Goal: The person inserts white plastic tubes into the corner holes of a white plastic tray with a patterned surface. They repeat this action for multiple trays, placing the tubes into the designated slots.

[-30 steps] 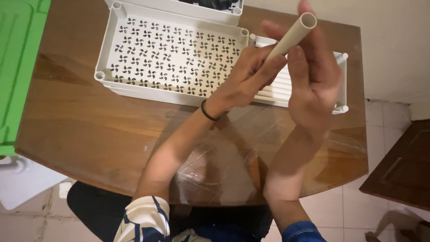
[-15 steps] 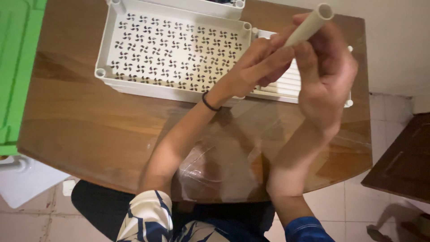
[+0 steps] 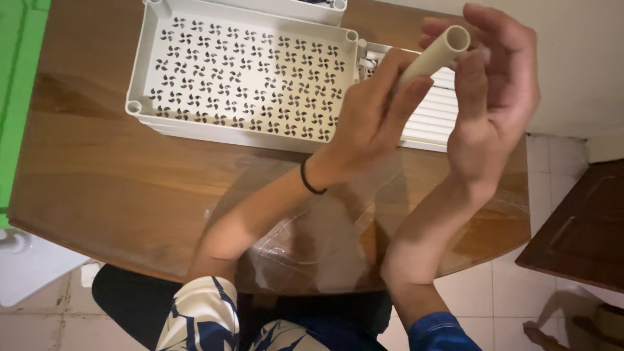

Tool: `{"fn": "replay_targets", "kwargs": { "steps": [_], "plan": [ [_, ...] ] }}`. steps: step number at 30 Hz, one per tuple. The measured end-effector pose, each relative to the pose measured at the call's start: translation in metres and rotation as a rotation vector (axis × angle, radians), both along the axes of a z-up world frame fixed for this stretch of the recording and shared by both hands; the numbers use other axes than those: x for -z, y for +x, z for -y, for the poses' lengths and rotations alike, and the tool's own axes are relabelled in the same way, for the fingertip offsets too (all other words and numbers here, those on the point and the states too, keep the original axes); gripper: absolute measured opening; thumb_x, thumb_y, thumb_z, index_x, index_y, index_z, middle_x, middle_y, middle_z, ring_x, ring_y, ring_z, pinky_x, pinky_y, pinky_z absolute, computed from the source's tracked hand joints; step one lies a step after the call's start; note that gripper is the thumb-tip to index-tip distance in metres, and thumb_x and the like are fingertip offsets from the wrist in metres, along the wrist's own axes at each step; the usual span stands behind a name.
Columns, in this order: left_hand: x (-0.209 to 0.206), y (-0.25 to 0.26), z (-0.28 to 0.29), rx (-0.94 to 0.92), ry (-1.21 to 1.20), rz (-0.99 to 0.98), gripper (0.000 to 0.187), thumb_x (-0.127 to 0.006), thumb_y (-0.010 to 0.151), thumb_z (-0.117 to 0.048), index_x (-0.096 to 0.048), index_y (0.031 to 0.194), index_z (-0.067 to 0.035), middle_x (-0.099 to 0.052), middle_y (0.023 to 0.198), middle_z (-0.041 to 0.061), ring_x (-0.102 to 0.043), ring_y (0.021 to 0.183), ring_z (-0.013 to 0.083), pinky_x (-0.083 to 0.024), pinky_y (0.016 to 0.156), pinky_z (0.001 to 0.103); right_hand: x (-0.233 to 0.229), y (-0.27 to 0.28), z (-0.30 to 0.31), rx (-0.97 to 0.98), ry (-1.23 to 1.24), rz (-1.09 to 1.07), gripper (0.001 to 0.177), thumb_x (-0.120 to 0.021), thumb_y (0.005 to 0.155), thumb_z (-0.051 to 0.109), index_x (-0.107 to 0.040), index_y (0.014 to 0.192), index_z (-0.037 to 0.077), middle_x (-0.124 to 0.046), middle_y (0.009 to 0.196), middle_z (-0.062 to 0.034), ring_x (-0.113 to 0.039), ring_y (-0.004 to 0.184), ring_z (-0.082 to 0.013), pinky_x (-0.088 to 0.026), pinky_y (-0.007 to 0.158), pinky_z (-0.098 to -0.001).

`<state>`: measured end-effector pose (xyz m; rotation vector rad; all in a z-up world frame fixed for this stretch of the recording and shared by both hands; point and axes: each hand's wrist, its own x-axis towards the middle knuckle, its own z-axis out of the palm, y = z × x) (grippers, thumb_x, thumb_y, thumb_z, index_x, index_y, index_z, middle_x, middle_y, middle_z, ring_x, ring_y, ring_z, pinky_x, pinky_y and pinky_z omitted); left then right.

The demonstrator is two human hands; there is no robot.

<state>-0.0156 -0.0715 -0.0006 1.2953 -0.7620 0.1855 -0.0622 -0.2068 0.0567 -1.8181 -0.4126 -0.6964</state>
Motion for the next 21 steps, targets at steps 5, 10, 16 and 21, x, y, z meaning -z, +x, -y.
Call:
{"fn": "replay_targets", "kwargs": {
  "steps": [5, 10, 16, 21],
  "plan": [
    [-0.002, 0.015, 0.003, 0.024, -0.060, 0.044, 0.036, -0.054, 0.115, -0.035, -0.057, 0.135, -0.006, -0.054, 0.069, 0.002, -0.051, 0.055, 0.0065, -0.037, 0.053, 0.026, 0.007, -0.004, -0.009, -0.028, 0.066, 0.004, 0.033, -0.056, 0.124, 0.027, -0.052, 0.143, 0.001, -0.071, 0.128, -0.0171, -0.067, 0.110, -0.0175, -0.055, 0.098, -0.0289],
    [0.003, 0.026, 0.003, 0.117, -0.073, 0.059, 0.035, -0.050, 0.120, -0.036, -0.067, 0.117, -0.005, -0.055, 0.067, 0.001, -0.051, 0.059, 0.0077, -0.038, 0.055, 0.026, 0.010, -0.002, -0.015, -0.032, 0.100, -0.002, 0.033, -0.059, 0.123, 0.024, -0.055, 0.143, -0.003, -0.072, 0.129, -0.0170, -0.065, 0.104, -0.0159, -0.054, 0.094, -0.0280],
    [0.007, 0.039, -0.002, 0.310, -0.101, 0.008, 0.044, -0.045, 0.118, -0.041, -0.068, 0.116, -0.004, -0.049, 0.064, -0.001, -0.043, 0.054, 0.0055, -0.034, 0.051, 0.025, -0.003, -0.005, -0.025, -0.050, 0.094, -0.008, 0.031, -0.061, 0.121, 0.022, -0.058, 0.140, -0.002, -0.071, 0.126, -0.0107, -0.065, 0.095, -0.0117, -0.059, 0.086, -0.0260],
    [0.009, 0.044, -0.005, 0.525, -0.205, -0.153, 0.045, -0.048, 0.117, -0.043, -0.062, 0.104, -0.002, -0.046, 0.065, -0.001, -0.039, 0.054, 0.0056, -0.030, 0.047, 0.024, -0.009, -0.008, -0.033, 0.021, 0.030, -0.037, 0.030, -0.063, 0.118, 0.022, -0.063, 0.133, -0.004, -0.069, 0.116, -0.0072, -0.066, 0.098, -0.0104, -0.055, 0.089, -0.0249]
  ]
}}
